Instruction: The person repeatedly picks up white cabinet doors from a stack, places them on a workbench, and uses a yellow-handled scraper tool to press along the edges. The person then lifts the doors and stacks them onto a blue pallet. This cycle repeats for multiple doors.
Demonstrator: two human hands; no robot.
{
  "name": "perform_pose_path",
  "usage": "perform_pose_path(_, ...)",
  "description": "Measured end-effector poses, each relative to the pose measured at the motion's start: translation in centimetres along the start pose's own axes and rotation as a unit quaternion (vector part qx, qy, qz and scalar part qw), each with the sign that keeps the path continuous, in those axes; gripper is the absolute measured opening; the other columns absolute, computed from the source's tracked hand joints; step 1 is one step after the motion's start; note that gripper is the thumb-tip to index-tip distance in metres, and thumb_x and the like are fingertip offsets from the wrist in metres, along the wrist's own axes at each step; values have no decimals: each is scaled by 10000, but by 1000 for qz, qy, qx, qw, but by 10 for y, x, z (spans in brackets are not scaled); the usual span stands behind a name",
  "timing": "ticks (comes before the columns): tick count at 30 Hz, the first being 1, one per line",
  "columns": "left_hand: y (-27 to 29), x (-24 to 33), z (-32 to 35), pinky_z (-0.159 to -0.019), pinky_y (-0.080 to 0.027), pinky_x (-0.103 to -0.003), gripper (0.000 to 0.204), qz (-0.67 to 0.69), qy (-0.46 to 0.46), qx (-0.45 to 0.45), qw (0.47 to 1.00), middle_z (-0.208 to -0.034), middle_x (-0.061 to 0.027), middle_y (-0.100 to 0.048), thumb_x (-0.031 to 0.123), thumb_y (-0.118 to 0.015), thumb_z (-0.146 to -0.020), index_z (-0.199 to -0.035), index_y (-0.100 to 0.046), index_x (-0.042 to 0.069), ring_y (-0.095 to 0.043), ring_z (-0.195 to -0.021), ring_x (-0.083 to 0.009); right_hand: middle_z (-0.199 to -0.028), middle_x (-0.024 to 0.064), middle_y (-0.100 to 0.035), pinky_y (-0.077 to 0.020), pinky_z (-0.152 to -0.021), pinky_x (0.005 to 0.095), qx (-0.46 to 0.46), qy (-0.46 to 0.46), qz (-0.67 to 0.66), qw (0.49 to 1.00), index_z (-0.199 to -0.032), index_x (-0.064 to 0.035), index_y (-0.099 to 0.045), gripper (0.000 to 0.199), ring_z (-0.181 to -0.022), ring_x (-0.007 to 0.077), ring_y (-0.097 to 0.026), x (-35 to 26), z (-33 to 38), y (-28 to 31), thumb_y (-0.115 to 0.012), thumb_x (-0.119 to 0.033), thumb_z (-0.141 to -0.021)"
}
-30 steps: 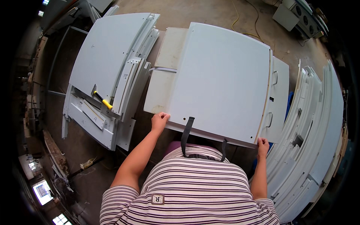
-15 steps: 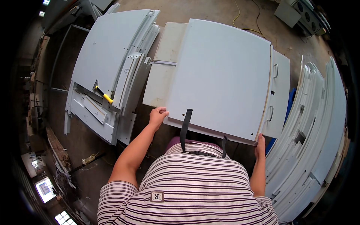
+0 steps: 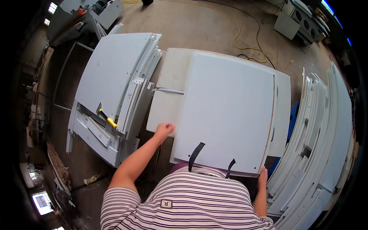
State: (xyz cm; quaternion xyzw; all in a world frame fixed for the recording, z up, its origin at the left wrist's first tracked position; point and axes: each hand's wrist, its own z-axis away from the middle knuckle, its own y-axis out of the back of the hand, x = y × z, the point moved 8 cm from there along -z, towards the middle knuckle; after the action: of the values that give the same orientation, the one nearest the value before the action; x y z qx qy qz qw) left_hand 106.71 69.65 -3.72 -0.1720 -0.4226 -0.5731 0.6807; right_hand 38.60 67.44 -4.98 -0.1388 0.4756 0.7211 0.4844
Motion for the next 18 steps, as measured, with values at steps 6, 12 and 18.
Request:
perform_pose_path(6, 16, 67, -152, -825, -419, -311, 428, 519, 61, 159, 838, -791, 1, -563, 475, -539, -916, -974, -537, 52, -531, -789, -137, -831, 65, -580, -453, -722, 318, 84, 62, 100, 989, -962, -25, -555, 202, -771, 160, -536, -57, 12, 22, -567, -215, -895)
perform_pose_path(12, -65, 256, -72, -800, -408, -273, 366, 144, -352, -7, 925, -735, -43, -559, 249, -360, -1005, -766, -561, 59, -515, -772, -135, -1118, 160, -538, -431, -919, 386, 101, 344, 69, 931, -1137, -25, -554, 310, -1049, 314, -534, -281, 46, -34, -580, -30, -828)
perform_pose_path(18, -185, 268, 66, -665, -456, -383, 416, -400, -290, -241, 835, -747, -115, -649, 408, -450, -960, -857, -648, 57, -579, -699, -323, -1484, 173, -227, -258, -1094, 509, 117, 600, 154, 777, -1318, -189, -478, 662, -1364, 396, -218, -455, 60, -105, -755, -114, -721)
